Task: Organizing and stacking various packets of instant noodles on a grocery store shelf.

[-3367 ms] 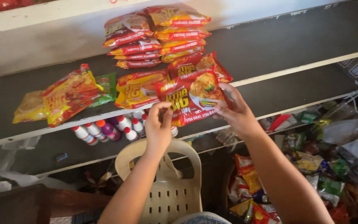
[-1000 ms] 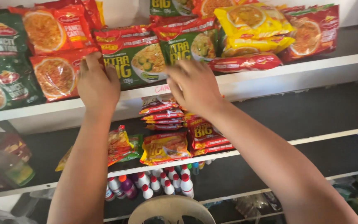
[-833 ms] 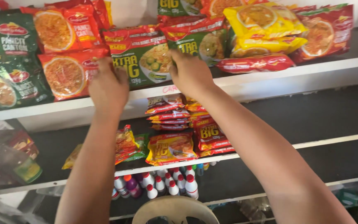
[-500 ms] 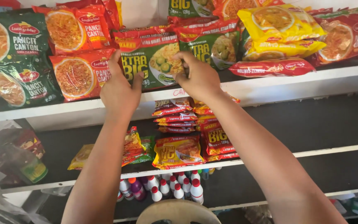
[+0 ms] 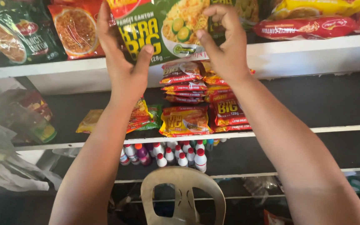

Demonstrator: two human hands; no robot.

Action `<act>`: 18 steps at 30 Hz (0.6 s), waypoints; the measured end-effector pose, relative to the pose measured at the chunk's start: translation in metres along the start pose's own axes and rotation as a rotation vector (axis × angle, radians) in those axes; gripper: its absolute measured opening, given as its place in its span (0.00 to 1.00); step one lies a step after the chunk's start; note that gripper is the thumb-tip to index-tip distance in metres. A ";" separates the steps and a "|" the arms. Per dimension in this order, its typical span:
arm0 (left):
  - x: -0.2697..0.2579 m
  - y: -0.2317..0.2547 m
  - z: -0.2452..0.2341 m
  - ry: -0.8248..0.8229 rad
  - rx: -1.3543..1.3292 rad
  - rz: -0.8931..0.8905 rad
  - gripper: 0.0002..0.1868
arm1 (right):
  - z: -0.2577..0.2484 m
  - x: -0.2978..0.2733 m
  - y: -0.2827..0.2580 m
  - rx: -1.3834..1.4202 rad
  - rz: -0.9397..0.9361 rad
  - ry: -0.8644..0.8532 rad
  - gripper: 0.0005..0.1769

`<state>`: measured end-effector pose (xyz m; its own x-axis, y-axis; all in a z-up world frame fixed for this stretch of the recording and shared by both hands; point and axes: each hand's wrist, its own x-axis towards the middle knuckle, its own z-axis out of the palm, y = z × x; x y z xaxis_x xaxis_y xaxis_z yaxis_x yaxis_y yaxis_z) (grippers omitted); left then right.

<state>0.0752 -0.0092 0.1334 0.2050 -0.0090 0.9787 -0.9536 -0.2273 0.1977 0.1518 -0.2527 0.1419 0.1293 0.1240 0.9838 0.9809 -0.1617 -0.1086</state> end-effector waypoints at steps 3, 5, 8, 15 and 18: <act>-0.022 -0.010 -0.010 -0.018 -0.055 -0.132 0.40 | 0.001 -0.014 -0.025 -0.147 -0.077 0.025 0.20; -0.033 0.007 -0.014 -0.025 -0.146 -0.209 0.38 | 0.004 -0.029 -0.039 0.004 0.001 0.032 0.20; -0.056 0.030 -0.012 0.003 -0.248 -0.304 0.37 | 0.007 -0.037 -0.088 0.251 0.182 0.081 0.25; -0.163 0.043 0.009 0.166 -0.139 -0.470 0.32 | 0.014 -0.156 -0.097 0.341 0.442 -0.026 0.30; -0.203 0.041 0.022 0.254 -0.287 -0.638 0.30 | 0.013 -0.203 -0.103 0.447 0.638 -0.082 0.33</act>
<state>-0.0003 -0.0385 -0.0586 0.7144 0.2730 0.6443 -0.6932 0.1506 0.7048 0.0261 -0.2484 -0.0489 0.6808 0.2143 0.7004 0.6767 0.1817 -0.7135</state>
